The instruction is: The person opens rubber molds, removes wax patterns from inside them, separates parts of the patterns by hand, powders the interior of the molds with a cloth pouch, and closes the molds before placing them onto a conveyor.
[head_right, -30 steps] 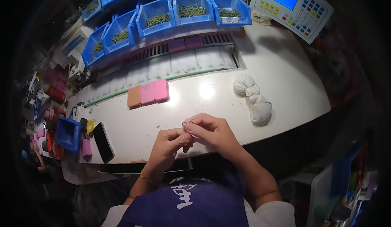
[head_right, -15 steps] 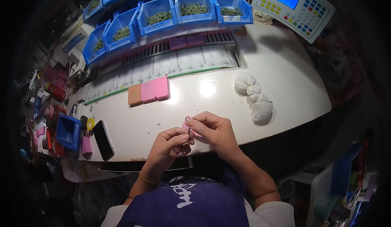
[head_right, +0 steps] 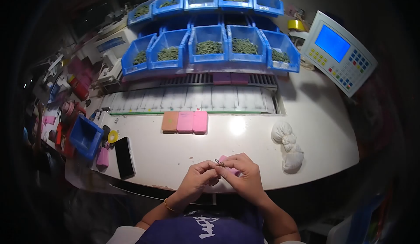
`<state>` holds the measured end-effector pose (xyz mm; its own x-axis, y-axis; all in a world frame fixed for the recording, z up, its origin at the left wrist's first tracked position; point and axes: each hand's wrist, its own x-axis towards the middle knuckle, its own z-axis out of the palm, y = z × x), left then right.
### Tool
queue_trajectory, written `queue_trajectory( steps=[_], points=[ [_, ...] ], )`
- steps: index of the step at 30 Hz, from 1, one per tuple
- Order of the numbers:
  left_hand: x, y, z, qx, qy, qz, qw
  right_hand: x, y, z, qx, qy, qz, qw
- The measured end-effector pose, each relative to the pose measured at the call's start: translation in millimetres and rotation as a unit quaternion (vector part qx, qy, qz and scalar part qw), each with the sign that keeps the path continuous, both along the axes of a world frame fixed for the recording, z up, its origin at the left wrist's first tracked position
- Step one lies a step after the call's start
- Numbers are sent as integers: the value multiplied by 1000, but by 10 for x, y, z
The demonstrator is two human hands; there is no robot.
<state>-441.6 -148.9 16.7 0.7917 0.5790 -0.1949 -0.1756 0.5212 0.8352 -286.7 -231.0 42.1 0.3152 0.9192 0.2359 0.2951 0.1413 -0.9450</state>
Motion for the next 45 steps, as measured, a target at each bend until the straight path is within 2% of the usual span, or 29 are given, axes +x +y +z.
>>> queue_trajectory(
  steps=[3, 5, 6, 7, 9, 11, 12, 13, 15, 16, 17, 18, 19, 20, 21, 22, 23, 24, 25, 26, 28, 31, 35, 36, 38, 39, 41, 43, 45],
  points=[
    [-83, 53, 3, 30, 40, 35, 998, -25, 178, 15, 9, -43, 16, 999],
    [-200, 105, -39, 34, 44, 57, 997, -22, 382, 68, 17, -107, 102, 989],
    [-264, 130, -39, 29, 54, 73, 995, -66, 484, 148, -35, -88, 114, 989],
    [-332, 148, -43, 24, 65, 88, 994, -109, 611, 179, -35, -88, 118, 988],
    [-511, 152, -12, 4, 62, 98, 993, -163, 919, 231, 49, -144, 152, 977],
    [-744, 60, 123, 85, 167, 86, 979, -78, 1497, 394, 54, -194, 124, 971],
    [-905, 19, 49, 108, 164, 46, 979, -29, 1981, 504, 204, -200, 126, 950],
    [-1054, -36, -10, 158, 212, 16, 964, 61, 2388, 689, 214, -241, 117, 939],
    [-1274, -159, -96, 356, 279, 17, 892, 136, 2907, 1070, 75, -217, 67, 971],
    [-1343, -209, -165, 355, 281, 7, 892, 217, 3169, 1093, 53, -298, 1, 953],
    [-1408, -253, -255, 436, 320, 64, 839, 240, 3252, 1128, 31, -377, -63, 924],
    [-1465, -270, -341, 512, 352, 122, 774, 293, 3220, 1070, 28, -375, -68, 924],
    [-1509, -276, -426, 511, 350, 119, 776, 286, 3037, 1068, 86, -370, -50, 923],
    [-1545, -287, -518, 521, 396, 138, 743, 267, 2809, 1049, 144, -366, -31, 919],
    [-1567, -297, -595, 529, 440, 157, 708, 247, 2473, 988, 113, -290, 33, 950],
    [-1575, -309, -646, 526, 447, 165, 704, 267, 2076, 893, 80, -212, 96, 969],
    [-1575, -319, -647, 523, 444, 163, 709, 416, 1777, 618, 115, -321, 122, 932],
    [-1568, -315, -612, 525, 449, 145, 708, 469, 1352, 490, -13, -320, 124, 939],
    [-1549, -303, -561, 528, 454, 125, 707, 507, 983, 431, -85, -296, 167, 937],
    [-1510, -281, -485, 529, 450, 119, 710, 572, 637, 253, -106, -301, 158, 934],
    [-1394, -220, -279, 455, 327, 82, 824, 534, 165, -103, -137, -300, 140, 934],
    [-1012, -11, 30, 494, 255, -23, 831, 359, -167, -345, -79, -346, 54, 933],
    [-53, 311, 101, 684, 152, -22, 713, 144, -206, -469, -21, -338, -36, 940],
    [58, 387, 65, 688, 149, -21, 710, 140, -234, -463, -26, -328, -34, 944],
    [241, 494, 34, 703, 103, -153, 686, 160, -283, -366, -24, -324, -29, 945],
    [264, 521, 46, 708, 99, -152, 683, 198, -312, -303, -20, -327, -34, 944],
    [219, 551, 80, 591, 77, -212, 774, 240, -394, -242, -13, -246, -11, 969],
    [181, 513, -29, 488, 36, -162, 857, 259, -421, -256, -11, -198, -21, 980],
    [195, 350, -110, 241, -31, -106, 964, 202, -382, -301, 46, -82, -47, 994]
  ],
)
